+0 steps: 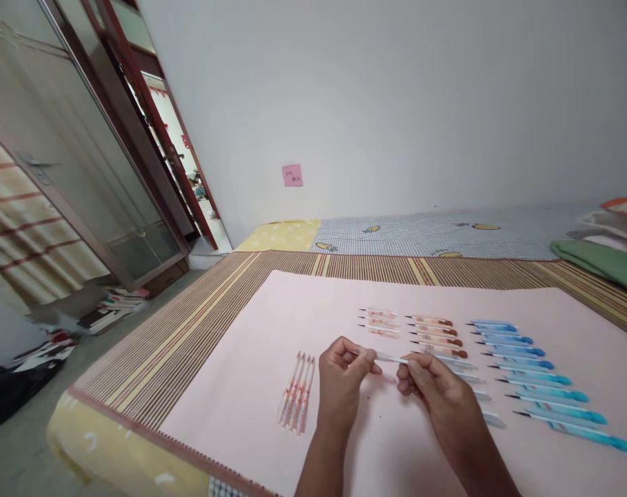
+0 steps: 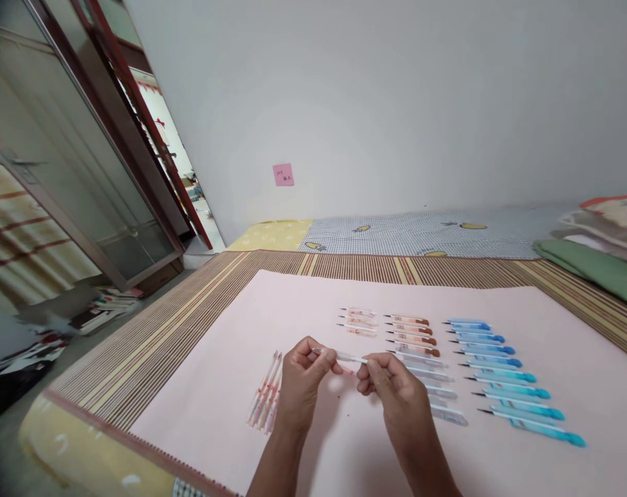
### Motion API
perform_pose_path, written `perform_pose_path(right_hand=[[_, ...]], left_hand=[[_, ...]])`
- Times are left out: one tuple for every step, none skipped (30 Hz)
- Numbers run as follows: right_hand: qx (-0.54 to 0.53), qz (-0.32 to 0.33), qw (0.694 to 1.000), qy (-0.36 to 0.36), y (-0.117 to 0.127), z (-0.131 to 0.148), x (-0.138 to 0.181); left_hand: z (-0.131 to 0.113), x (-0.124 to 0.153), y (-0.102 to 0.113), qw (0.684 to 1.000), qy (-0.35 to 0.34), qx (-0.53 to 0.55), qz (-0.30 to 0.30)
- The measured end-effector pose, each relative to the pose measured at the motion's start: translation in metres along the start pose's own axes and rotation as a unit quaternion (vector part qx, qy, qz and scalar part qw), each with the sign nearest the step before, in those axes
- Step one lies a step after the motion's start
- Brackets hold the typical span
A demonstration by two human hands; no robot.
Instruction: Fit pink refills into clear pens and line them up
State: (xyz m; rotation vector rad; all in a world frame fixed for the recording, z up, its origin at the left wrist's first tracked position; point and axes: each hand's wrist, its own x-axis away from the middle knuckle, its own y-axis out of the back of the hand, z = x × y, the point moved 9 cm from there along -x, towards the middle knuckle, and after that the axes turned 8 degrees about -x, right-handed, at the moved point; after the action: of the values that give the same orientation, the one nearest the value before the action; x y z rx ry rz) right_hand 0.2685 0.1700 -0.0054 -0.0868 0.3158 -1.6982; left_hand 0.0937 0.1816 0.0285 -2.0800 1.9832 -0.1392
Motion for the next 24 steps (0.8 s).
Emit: perform_pose_path(right_hand=[[-0.001, 0.007, 1.000, 0.003, -0.002, 0.000, 0.001], [-0.002, 0.011, 1.000, 0.006, -0.004, 0.000, 0.001], [-0.001, 0.014, 1.000, 0.007, -0.006, 0.001, 0.002], [-0.001, 0.014, 1.000, 0.009, -0.007, 0.002, 0.002], [-0.002, 0.012, 1.000, 0.011, -0.006, 0.002, 0.002], [-0.004, 0.005, 1.000, 0.013, -0.004, 0.003, 0.002], [-0.007, -0.006, 1.000, 0.014, -0.001, 0.004, 0.001], [-0.008, -0.019, 1.000, 0.013, 0.003, 0.004, 0.000], [-0.008, -0.032, 0.999, 0.012, 0.008, 0.005, -0.001], [-0.005, -0.042, 0.999, 0.011, 0.012, 0.005, -0.003], [0.003, -0.047, 0.999, 0.012, 0.015, 0.005, -0.004], [0.012, -0.048, 0.999, 0.014, 0.017, 0.006, -0.005], [0.023, -0.044, 0.999, 0.018, 0.018, 0.007, -0.006], [0.034, -0.036, 0.999, 0.021, 0.017, 0.008, -0.007], [0.042, -0.026, 0.998, 0.025, 0.015, 0.009, -0.007], [0.046, -0.015, 0.998, 0.027, 0.013, 0.009, -0.008], [0.047, -0.007, 0.998, 0.028, 0.011, 0.009, -0.008], [0.050, -0.002, 0.998, 0.029, 0.010, 0.007, -0.009], [0.061, 0.001, 0.998, 0.029, 0.010, 0.005, -0.009], [0.085, 0.004, 0.996, 0.034, 0.009, 0.001, -0.010], [0.126, 0.013, 0.991, 0.045, 0.008, -0.003, -0.011], [0.180, 0.028, 0.981, 0.061, 0.005, -0.008, -0.012], [0.244, 0.046, 0.965, 0.081, 0.001, -0.014, -0.011], [0.311, 0.064, 0.943, 0.102, -0.004, -0.020, -0.010]], left_hand=[[0.000, 0.000, 0.000, 1.000, -0.002, -0.004, 0.002], [0.000, 0.000, 0.000, 1.000, -0.005, -0.008, 0.003], [-0.001, 0.000, 0.000, 1.000, -0.009, -0.014, 0.004], [-0.001, 0.000, 0.000, 1.000, -0.011, -0.019, 0.005], [-0.002, 0.000, 0.001, 1.000, -0.012, -0.022, 0.007], [-0.001, -0.001, 0.001, 1.000, -0.009, -0.024, 0.010], [0.000, -0.001, 0.001, 1.000, -0.001, -0.025, 0.016], [0.001, -0.002, 0.002, 0.999, 0.010, -0.027, 0.023], [0.004, -0.002, 0.002, 0.999, 0.024, -0.034, 0.033], [0.007, -0.002, 0.001, 0.997, 0.039, -0.048, 0.049], [0.011, -0.002, 0.000, 0.994, 0.054, -0.067, 0.070], [0.015, -0.001, -0.002, 0.989, 0.067, -0.091, 0.094], [0.018, 0.000, -0.003, 0.983, 0.077, -0.114, 0.119], [0.021, 0.000, -0.003, 0.977, 0.085, -0.134, 0.140], [0.022, 0.001, -0.003, 0.973, 0.090, -0.147, 0.155], [0.023, 0.001, -0.001, 0.970, 0.091, -0.156, 0.163], [0.022, 0.000, 0.003, 0.970, 0.088, -0.159, 0.163], [0.020, -0.002, 0.009, 0.971, 0.081, -0.160, 0.156], [0.017, -0.005, 0.016, 0.974, 0.073, -0.158, 0.142], [0.014, -0.007, 0.024, 0.978, 0.065, -0.152, 0.125], [0.011, -0.010, 0.032, 0.982, 0.059, -0.144, 0.107], [0.009, -0.012, 0.040, 0.986, 0.055, -0.132, 0.090], [0.008, -0.014, 0.047, 0.988, 0.054, -0.120, 0.078], [0.007, -0.016, 0.053, 0.990, 0.054, -0.107, 0.069]])
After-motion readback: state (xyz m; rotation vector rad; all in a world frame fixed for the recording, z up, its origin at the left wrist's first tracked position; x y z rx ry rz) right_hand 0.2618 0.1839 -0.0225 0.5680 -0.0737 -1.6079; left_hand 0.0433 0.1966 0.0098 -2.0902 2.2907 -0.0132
